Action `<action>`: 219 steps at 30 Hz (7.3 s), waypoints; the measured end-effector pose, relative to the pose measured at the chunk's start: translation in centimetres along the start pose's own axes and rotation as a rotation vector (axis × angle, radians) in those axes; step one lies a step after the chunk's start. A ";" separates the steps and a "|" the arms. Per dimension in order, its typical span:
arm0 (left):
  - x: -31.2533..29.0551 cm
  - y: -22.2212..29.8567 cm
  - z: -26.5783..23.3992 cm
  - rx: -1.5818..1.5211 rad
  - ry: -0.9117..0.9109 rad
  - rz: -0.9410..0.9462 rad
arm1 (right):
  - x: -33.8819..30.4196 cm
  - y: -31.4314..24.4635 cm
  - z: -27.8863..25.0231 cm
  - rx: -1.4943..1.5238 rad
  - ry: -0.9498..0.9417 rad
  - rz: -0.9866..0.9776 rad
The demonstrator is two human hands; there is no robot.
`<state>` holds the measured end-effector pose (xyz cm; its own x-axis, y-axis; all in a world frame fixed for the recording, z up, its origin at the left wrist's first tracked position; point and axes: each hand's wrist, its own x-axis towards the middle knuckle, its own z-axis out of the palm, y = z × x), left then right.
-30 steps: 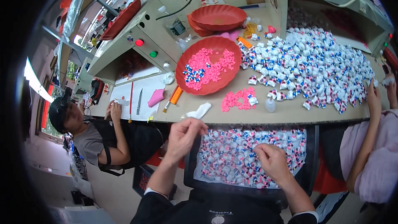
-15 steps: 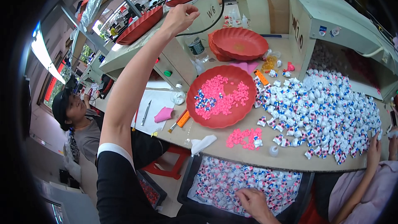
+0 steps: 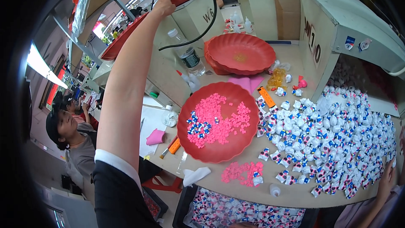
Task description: Gluing small pink plastic decorative pieces onto white and blue plastic figurines on a factory assembly line.
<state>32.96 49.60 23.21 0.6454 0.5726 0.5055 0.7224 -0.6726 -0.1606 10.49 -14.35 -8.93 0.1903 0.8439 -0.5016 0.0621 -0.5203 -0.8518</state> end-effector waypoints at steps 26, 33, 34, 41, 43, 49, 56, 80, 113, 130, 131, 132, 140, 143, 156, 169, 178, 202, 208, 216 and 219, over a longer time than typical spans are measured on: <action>-2.2 3.7 -2.3 0.307 0.150 0.146 | 0.4 0.6 -0.2 0.076 0.053 -0.057; -3.7 3.2 -1.9 0.225 0.301 0.247 | -2.2 -4.3 -2.5 0.270 -0.038 0.004; -4.2 3.5 -2.0 0.202 0.342 0.293 | -3.0 -5.3 -2.8 0.296 -0.033 0.020; -5.7 1.8 -2.0 0.122 0.289 0.139 | -7.7 -18.7 -11.5 -0.127 -0.063 -0.197; -5.9 1.1 -1.9 0.101 0.279 0.116 | -6.1 -23.0 -13.7 -0.337 0.095 -0.379; -6.0 2.4 -3.1 0.076 0.326 0.169 | 12.5 -38.7 -20.5 0.043 0.218 -0.565; -8.7 4.0 -4.2 0.172 0.328 0.255 | 29.0 -48.7 -24.0 0.672 0.305 -0.627; -16.9 6.7 -9.5 -0.018 0.484 0.404 | 25.9 -45.0 -23.3 1.076 0.392 -0.816; -47.9 -3.7 -15.3 -2.162 -0.478 -0.218 | -4.7 -19.1 -2.3 1.291 0.024 -0.546; -69.0 5.6 -11.9 -2.071 -1.118 -0.802 | -15.9 -4.5 2.8 0.985 0.244 0.177; -69.1 5.6 -11.6 -2.108 -1.146 -0.815 | -16.0 -4.3 2.6 0.947 0.231 0.175; -69.1 5.7 -11.3 -2.103 -1.158 -0.812 | -16.0 -4.1 2.3 0.905 0.216 0.172; -67.0 5.7 -10.5 -2.085 -1.276 -0.907 | -12.6 0.0 1.2 -0.034 0.862 -0.426; -66.0 6.0 -9.8 -2.064 -1.491 -1.014 | -11.3 -0.3 0.5 -0.056 0.778 -0.604; -64.7 8.0 -10.9 -2.109 -1.565 -1.070 | -11.2 -5.0 -2.1 0.278 0.927 -0.363; -64.2 8.4 -10.6 -2.046 -1.270 -1.120 | -9.4 -3.1 -2.8 0.361 0.971 -0.635; -65.2 6.0 -13.5 -1.980 -1.545 -1.006 | -11.5 -4.2 -3.3 0.441 0.772 -0.362; -61.8 2.3 -19.6 -2.217 -0.880 -0.481 | -12.7 -11.0 -2.4 0.161 0.858 -0.814; -60.0 -0.2 -19.8 -2.038 -0.396 -0.177 | -12.9 -14.7 -4.7 0.506 0.124 -0.267; -59.8 -2.5 -15.2 -2.214 -0.522 -0.503 | -5.0 -29.0 -12.7 0.365 0.304 -0.474; -60.5 -2.8 -14.2 -2.046 -0.544 -0.594 | 0.0 -35.5 -16.1 0.368 0.352 -0.568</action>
<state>-11.66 10.20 5.07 0.7628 0.6327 -0.1339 -0.1374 0.3609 0.9224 24.06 2.03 23.69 0.5314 0.8454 0.0536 -0.0754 0.1102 -0.9910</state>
